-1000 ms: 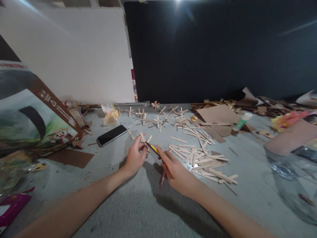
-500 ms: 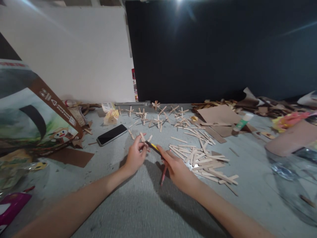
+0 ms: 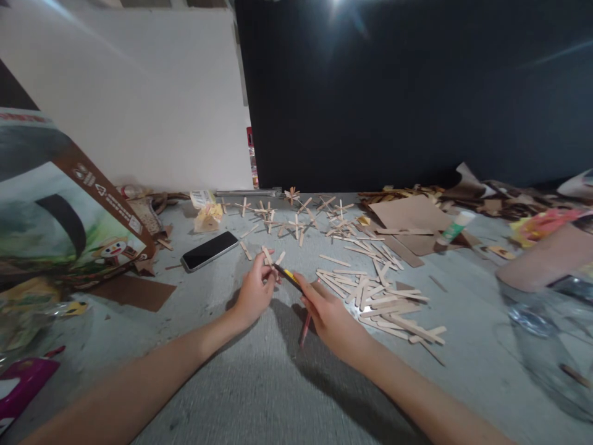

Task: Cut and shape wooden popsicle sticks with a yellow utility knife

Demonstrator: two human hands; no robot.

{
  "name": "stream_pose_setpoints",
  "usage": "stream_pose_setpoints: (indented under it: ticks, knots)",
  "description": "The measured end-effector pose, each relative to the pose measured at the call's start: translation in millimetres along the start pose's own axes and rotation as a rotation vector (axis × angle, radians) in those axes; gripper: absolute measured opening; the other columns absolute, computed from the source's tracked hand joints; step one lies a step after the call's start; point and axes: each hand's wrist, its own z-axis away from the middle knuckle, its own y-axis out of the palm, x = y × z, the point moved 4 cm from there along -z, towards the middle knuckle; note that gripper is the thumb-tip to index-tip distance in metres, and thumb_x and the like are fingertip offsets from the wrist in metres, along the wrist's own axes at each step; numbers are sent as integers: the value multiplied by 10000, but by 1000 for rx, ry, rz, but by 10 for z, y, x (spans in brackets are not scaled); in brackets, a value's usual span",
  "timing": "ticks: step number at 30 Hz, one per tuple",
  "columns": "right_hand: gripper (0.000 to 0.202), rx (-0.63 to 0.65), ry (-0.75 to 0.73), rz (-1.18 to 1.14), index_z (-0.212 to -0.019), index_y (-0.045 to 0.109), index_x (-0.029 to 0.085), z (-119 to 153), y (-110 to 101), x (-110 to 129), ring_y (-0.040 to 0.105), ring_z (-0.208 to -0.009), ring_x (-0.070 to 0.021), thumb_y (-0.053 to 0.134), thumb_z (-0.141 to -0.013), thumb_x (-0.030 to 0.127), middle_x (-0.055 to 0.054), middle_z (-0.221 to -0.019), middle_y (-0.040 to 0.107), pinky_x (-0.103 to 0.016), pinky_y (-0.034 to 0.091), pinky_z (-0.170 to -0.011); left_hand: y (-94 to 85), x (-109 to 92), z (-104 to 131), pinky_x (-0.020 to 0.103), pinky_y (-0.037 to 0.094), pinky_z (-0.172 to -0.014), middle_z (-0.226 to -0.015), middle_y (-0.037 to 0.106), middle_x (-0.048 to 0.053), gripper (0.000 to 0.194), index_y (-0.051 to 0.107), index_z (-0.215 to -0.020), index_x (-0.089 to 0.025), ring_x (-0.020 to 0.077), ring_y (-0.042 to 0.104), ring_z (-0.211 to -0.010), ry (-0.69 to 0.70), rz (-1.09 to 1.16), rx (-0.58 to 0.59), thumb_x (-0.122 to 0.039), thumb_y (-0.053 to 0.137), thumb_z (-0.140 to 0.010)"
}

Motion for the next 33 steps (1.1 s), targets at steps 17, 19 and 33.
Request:
stream_pose_setpoints:
  ticks: [17, 19, 33]
  knots:
    - [569, 32, 32, -14, -1634, 440, 211, 15, 0, 100, 729, -934, -237, 347, -1072, 211, -151, -1100, 723, -349, 609, -846, 10, -40, 17, 264, 493, -674, -758, 709, 13, 407, 569, -1308, -185, 167, 684, -692, 9, -60, 50, -103, 519, -913]
    - [571, 19, 36, -17, -1631, 445, 200, 18, 26, 109, 730, -968, -239, 349, -1068, 206, -158, -1131, 722, -351, 607, -877, 18, -15, 15, 260, 488, -636, -747, 713, 12, 408, 542, -1335, -175, 167, 676, -648, -35, -15, 61, -143, 529, -929]
    - [571, -8, 22, -26, -1624, 450, 199, 25, 39, 107, 735, -975, -232, 354, -1061, 194, -165, -1159, 733, -356, 610, -879, 8, 14, 0, 254, 517, -623, -720, 721, 12, 439, 562, -1365, -178, 170, 693, -627, -28, 52, 82, -212, 593, -928]
